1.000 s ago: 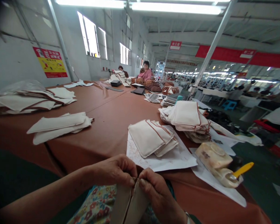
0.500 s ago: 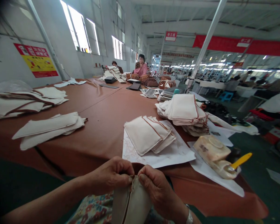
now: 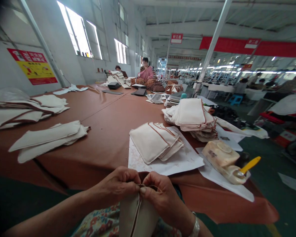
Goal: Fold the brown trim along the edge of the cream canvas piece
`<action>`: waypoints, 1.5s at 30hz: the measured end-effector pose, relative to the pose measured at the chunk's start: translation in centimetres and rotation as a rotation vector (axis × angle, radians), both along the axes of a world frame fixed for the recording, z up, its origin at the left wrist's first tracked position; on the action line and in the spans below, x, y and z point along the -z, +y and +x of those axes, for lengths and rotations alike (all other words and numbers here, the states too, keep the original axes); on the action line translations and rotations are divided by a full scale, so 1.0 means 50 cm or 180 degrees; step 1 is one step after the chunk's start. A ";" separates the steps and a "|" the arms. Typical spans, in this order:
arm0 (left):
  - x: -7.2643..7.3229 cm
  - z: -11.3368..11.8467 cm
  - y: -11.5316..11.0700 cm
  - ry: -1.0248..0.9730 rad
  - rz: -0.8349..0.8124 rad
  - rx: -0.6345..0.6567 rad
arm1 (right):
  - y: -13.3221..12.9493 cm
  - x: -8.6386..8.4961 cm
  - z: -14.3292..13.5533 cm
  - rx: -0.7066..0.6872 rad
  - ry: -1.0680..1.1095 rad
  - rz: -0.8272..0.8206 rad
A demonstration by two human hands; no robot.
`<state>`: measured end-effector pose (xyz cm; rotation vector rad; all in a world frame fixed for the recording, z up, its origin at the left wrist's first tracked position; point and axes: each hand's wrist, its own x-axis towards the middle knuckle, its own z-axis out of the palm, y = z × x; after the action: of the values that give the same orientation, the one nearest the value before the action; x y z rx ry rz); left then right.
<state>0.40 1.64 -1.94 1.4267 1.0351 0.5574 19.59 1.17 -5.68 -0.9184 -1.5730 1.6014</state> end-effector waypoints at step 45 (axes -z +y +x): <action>-0.016 -0.034 -0.064 -0.0330 -0.0267 0.1030 | -0.086 -0.038 0.026 -0.0214 -0.0355 0.0436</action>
<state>-1.30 -1.58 -1.13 1.4386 0.7180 0.3437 20.87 -3.15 -3.77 -0.9023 -1.7844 1.4890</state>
